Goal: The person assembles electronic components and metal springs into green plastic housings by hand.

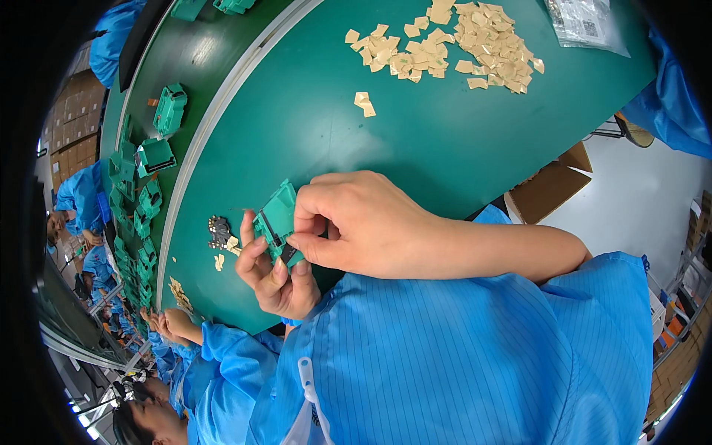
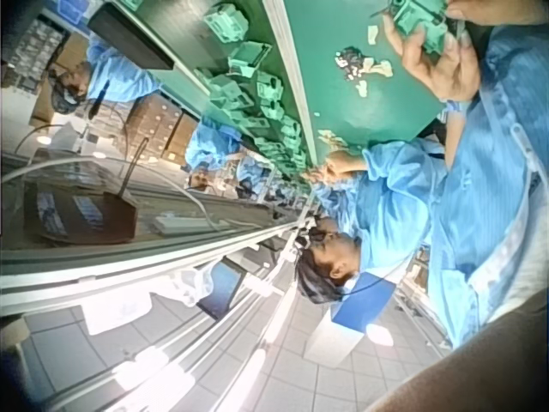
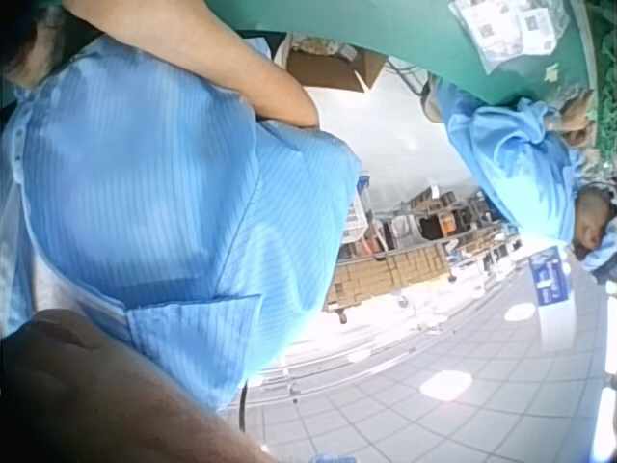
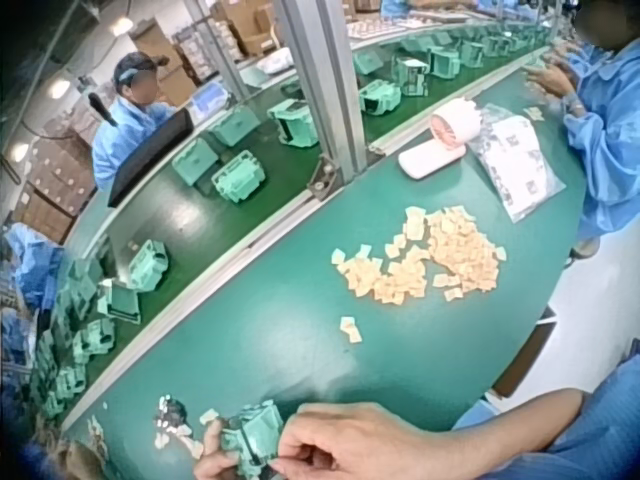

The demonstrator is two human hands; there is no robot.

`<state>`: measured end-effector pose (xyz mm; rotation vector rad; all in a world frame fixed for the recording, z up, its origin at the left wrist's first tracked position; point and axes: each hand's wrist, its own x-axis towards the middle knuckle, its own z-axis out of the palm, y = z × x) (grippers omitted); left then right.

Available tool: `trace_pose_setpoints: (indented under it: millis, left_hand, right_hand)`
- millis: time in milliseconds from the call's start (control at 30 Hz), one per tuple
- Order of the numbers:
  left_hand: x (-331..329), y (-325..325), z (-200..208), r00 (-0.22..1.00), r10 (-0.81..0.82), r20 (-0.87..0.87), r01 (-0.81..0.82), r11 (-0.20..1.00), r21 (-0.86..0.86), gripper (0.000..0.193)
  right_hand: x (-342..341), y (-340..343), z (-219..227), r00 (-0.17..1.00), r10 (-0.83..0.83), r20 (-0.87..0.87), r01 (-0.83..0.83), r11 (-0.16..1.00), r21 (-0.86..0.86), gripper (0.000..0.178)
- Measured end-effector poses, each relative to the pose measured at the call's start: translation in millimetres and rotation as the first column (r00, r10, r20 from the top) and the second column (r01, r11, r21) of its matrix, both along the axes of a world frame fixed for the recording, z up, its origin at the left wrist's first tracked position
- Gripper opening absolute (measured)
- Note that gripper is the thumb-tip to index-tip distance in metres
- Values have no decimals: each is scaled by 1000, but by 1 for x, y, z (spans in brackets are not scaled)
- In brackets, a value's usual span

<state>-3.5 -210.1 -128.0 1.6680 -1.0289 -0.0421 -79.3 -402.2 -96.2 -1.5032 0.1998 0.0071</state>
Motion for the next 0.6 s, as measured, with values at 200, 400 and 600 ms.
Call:
trace_pose_setpoints:
  millis: [200,400,600]
  left_hand:
    - [2,-2,-1,997,21,79,-19,999,-28,36]
    - [1,-7,3,992,61,114,-56,998,-42,40]
    - [-1,-7,2,983,109,149,-107,994,-26,40]
  right_hand:
    - [0,8,0,996,-73,51,75,996,-54,17]
    - [1,14,1,977,-142,159,175,960,-219,20]
    - [5,16,4,945,-146,292,293,775,-560,20]
